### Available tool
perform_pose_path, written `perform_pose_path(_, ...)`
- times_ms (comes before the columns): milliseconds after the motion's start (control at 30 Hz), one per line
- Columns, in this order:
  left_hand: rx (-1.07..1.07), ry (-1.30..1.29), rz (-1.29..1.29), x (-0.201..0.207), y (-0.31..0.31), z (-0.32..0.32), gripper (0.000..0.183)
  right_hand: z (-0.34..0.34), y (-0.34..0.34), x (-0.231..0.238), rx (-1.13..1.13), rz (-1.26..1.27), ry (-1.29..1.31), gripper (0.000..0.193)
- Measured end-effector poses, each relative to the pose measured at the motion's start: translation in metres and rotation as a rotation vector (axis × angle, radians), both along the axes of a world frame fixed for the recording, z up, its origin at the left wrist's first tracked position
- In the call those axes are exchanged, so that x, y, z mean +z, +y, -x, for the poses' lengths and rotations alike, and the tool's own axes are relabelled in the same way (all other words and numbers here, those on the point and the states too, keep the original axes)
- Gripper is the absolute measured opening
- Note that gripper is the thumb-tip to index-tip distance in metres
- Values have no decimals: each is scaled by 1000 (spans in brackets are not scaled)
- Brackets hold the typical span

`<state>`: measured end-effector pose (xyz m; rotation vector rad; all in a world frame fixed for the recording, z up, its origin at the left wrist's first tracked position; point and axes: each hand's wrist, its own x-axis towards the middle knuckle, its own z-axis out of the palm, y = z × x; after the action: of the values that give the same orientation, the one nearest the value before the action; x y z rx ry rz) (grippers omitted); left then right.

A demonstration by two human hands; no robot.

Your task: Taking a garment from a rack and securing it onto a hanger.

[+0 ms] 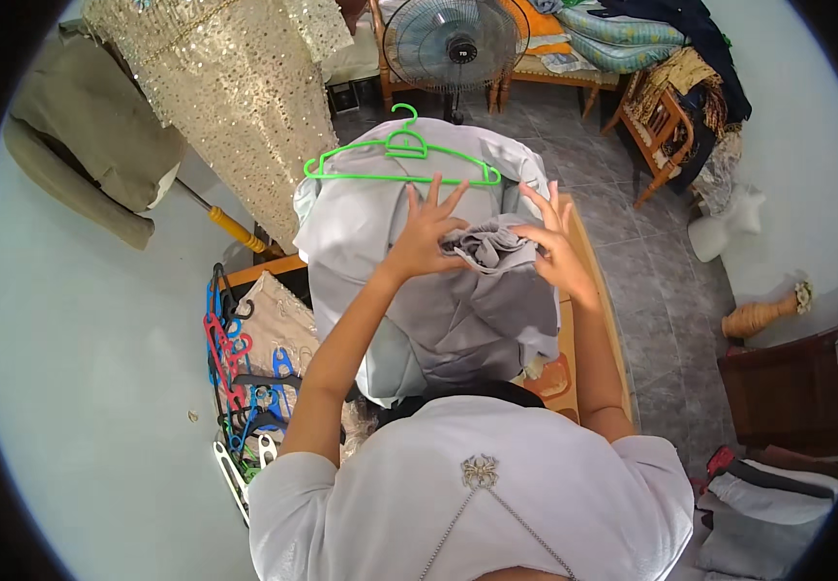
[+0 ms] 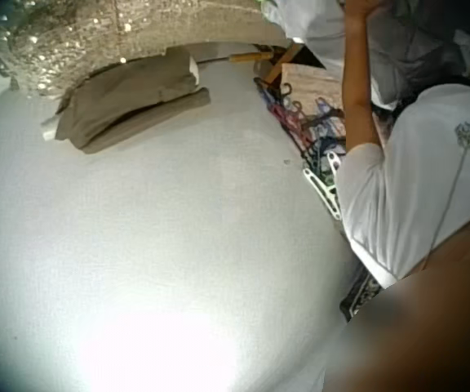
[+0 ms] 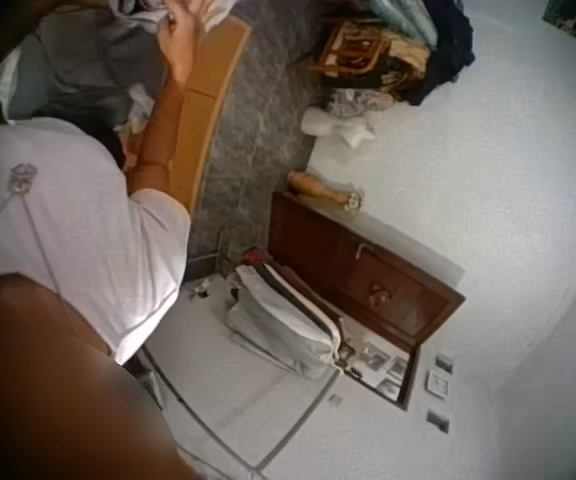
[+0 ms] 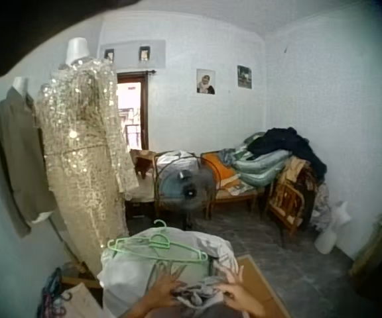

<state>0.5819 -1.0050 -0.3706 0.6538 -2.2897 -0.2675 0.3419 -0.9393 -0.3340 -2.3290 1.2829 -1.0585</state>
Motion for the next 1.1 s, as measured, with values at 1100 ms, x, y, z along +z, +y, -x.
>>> perform_pose_path(1100, 332, 90, 181, 36, 261, 74, 14, 69, 270, 1, -119, 262, 61, 36)
